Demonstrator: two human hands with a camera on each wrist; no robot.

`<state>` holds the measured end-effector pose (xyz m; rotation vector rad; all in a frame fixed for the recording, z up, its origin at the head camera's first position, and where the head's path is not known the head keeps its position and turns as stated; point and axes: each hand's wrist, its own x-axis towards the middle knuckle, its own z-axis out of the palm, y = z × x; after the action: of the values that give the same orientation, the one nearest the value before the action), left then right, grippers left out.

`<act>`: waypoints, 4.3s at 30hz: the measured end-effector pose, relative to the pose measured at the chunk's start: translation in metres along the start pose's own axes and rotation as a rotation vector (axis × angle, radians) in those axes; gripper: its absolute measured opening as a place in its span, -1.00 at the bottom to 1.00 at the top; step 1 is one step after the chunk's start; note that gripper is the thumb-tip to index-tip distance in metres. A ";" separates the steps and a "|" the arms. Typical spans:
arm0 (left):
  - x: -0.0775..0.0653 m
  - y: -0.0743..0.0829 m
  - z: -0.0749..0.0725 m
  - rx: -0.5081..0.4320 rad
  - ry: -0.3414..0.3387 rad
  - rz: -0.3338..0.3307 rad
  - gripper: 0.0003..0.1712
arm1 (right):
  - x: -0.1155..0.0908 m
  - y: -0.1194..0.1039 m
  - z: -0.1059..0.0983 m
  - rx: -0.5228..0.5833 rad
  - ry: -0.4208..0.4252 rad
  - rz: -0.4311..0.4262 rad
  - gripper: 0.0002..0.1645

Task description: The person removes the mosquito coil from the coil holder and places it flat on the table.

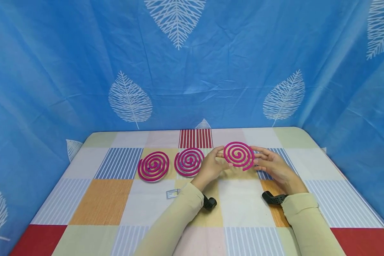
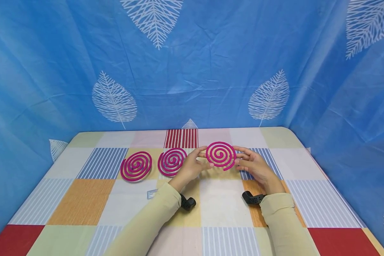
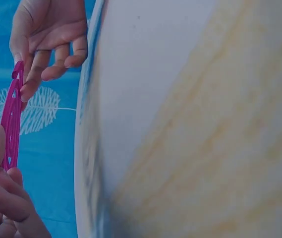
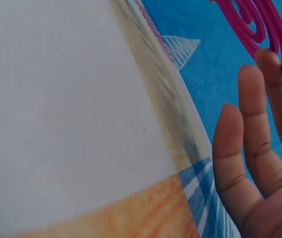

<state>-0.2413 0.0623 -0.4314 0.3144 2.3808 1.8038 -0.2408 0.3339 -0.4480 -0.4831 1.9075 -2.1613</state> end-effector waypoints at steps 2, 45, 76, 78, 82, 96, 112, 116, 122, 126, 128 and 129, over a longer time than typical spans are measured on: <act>0.002 -0.002 0.001 0.015 0.010 -0.007 -0.14 | 0.001 -0.001 0.001 -0.043 0.033 0.025 -0.48; 0.009 -0.005 0.010 0.065 -0.070 -0.201 -0.10 | 0.005 -0.010 0.016 -0.531 0.172 0.306 -0.28; 0.008 -0.005 0.009 0.059 -0.082 -0.257 -0.20 | 0.006 -0.007 0.018 -0.553 0.223 0.371 -0.38; 0.008 -0.005 0.009 0.062 -0.081 -0.260 -0.20 | 0.006 -0.007 0.017 -0.547 0.221 0.369 -0.38; 0.008 -0.004 0.009 0.067 -0.082 -0.261 -0.21 | 0.006 -0.006 0.016 -0.538 0.216 0.362 -0.40; 0.007 -0.004 0.010 0.068 -0.073 -0.253 -0.20 | 0.007 -0.002 0.014 -0.503 0.256 0.392 -0.40; 0.002 0.005 0.008 0.148 -0.080 -0.148 -0.37 | 0.009 -0.008 0.016 -0.440 0.244 0.432 -0.31; 0.002 0.010 0.006 0.129 -0.084 -0.122 -0.38 | 0.009 -0.013 0.016 -0.474 0.205 0.376 -0.32; 0.001 0.016 0.003 0.111 -0.071 -0.095 -0.38 | 0.007 -0.022 0.018 -0.493 0.124 0.250 -0.30; -0.002 0.020 0.001 0.098 -0.067 -0.082 -0.40 | 0.007 -0.027 0.021 -0.466 0.092 0.198 -0.30; -0.004 0.021 -0.001 0.083 -0.071 -0.071 -0.41 | 0.007 -0.029 0.022 -0.452 0.084 0.164 -0.32; -0.005 0.022 -0.002 0.076 -0.074 -0.063 -0.42 | 0.007 -0.030 0.023 -0.452 0.080 0.145 -0.33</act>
<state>-0.2354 0.0647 -0.4100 0.3055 2.3844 1.6486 -0.2370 0.3145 -0.4149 -0.3211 2.4022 -1.6804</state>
